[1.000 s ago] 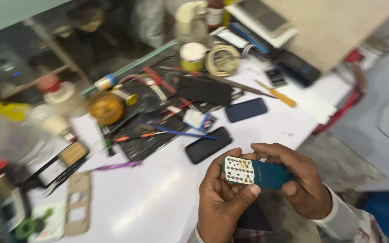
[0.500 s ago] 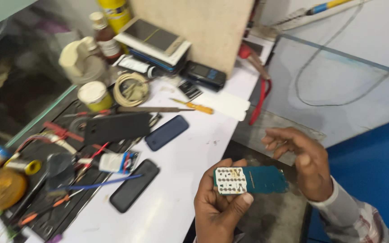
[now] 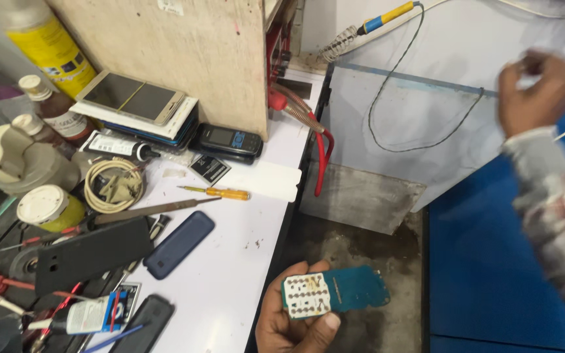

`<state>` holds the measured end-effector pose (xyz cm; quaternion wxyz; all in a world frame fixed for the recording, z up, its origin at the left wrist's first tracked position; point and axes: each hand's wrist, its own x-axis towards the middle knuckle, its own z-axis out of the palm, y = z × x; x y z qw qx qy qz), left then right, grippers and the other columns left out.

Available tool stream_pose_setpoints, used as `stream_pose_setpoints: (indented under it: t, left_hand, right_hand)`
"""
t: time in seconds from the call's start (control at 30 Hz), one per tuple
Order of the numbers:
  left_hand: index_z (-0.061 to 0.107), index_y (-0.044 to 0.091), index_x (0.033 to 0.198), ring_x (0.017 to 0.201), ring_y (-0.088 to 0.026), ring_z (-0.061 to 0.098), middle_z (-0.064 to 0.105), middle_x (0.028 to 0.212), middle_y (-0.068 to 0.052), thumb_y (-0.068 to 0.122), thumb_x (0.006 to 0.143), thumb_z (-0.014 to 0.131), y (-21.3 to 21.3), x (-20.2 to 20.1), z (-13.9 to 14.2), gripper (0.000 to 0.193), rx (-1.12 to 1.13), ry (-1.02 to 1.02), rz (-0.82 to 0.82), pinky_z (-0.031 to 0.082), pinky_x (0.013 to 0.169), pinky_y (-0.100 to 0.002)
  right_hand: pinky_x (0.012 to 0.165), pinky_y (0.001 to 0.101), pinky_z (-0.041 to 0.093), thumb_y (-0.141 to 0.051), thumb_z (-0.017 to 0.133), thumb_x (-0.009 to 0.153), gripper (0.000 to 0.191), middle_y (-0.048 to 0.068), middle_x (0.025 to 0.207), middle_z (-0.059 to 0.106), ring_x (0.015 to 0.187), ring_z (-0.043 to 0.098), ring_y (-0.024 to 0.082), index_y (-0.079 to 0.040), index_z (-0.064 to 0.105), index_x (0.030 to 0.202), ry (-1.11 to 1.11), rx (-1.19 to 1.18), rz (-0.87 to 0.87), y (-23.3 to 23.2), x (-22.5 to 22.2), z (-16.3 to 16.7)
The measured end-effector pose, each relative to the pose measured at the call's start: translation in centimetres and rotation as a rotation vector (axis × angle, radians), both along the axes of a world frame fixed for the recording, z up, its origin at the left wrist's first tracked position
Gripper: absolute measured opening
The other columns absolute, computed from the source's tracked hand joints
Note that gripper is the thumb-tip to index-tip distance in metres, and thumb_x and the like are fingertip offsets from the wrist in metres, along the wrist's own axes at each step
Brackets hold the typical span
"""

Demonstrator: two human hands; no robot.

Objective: The person assembles two feature phones on a repair bench. They place a keypad membrane into a beige phone chassis, insert the motherboard, and snap the front cover on. They then remove screws from a yellow phone, place a battery inside, and reattach the back cover.

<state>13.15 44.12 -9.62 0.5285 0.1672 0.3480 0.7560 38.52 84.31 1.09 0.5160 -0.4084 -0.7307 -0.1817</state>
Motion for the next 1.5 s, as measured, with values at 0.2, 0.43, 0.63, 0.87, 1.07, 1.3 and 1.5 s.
stream_pose_setpoints:
  t: [0.2,0.43,0.63,0.87,1.07,1.3,1.5]
  left_hand:
    - [0.05,0.002,0.141,0.125,-0.029,0.068,0.065,0.139,-0.025,-0.008,0.077,0.075,1.1,-0.7,-2.0,0.07,-0.061,0.017,-0.023,0.053,0.102,-0.044]
    - [0.054,0.007,0.137,0.118,-0.022,0.07,0.064,0.139,-0.02,-0.008,0.073,0.079,2.3,-1.7,-3.8,0.07,-0.238,0.125,-0.039,0.06,0.097,-0.037]
    - [0.052,0.008,0.138,0.114,-0.023,0.073,0.063,0.138,-0.019,-0.006,0.071,0.079,3.1,-2.6,-5.2,0.073,-0.273,0.21,-0.03,0.062,0.087,-0.036]
    - [0.048,0.005,0.138,0.119,-0.031,0.071,0.063,0.142,-0.025,-0.008,0.073,0.076,2.9,-3.2,-7.7,0.073,-0.185,0.116,-0.026,0.06,0.091,-0.045]
    - [0.049,0.004,0.139,0.121,-0.031,0.07,0.063,0.142,-0.025,-0.007,0.075,0.074,2.7,-2.6,-6.5,0.07,-0.168,0.059,-0.009,0.058,0.093,-0.047]
    - [0.051,0.004,0.139,0.121,-0.031,0.07,0.066,0.142,-0.023,-0.009,0.075,0.073,1.6,-2.4,-3.6,0.069,-0.181,0.003,0.019,0.057,0.096,-0.047]
    - [0.043,-0.004,0.142,0.124,-0.032,0.067,0.063,0.14,-0.028,-0.01,0.08,0.073,0.1,-2.9,-1.4,0.069,0.064,-0.014,0.082,0.057,0.102,-0.048]
  right_hand:
    - [0.09,0.0378,0.056,-0.009,0.067,0.105,0.019,0.017,0.107,0.072,0.097,0.069,0.025,0.005,0.069,0.118,-0.193,-0.421,-0.381,6.6,2.1,7.1]
    - [0.09,0.0366,0.055,-0.01,0.067,0.105,0.019,0.017,0.108,0.071,0.097,0.069,0.024,0.004,0.068,0.118,-0.318,-0.621,-0.441,8.3,0.5,10.1]
    - [0.09,0.0356,0.055,-0.01,0.067,0.104,0.02,0.016,0.109,0.071,0.097,0.068,0.023,0.004,0.068,0.118,-0.319,-0.647,-0.425,7.5,-0.3,10.4]
    - [0.089,0.0344,0.055,-0.01,0.067,0.104,0.02,0.016,0.11,0.071,0.097,0.068,0.021,0.003,0.067,0.119,-0.29,-0.629,-0.376,5.7,-1.6,10.4]
    - [0.089,0.0333,0.054,-0.011,0.067,0.104,0.02,0.015,0.11,0.07,0.098,0.068,0.02,0.003,0.067,0.119,-0.256,-0.588,-0.318,5.0,-2.1,9.8]
    - [0.089,0.0321,0.054,-0.011,0.067,0.103,0.021,0.015,0.111,0.07,0.098,0.067,0.019,0.002,0.067,0.119,-0.186,-0.475,-0.174,-0.3,-2.5,7.0]
    - [0.089,0.0311,0.054,-0.011,0.066,0.103,0.021,0.014,0.111,0.07,0.098,0.067,0.018,0.001,0.066,0.12,-0.078,-0.382,0.125,-2.4,-6.7,3.1]
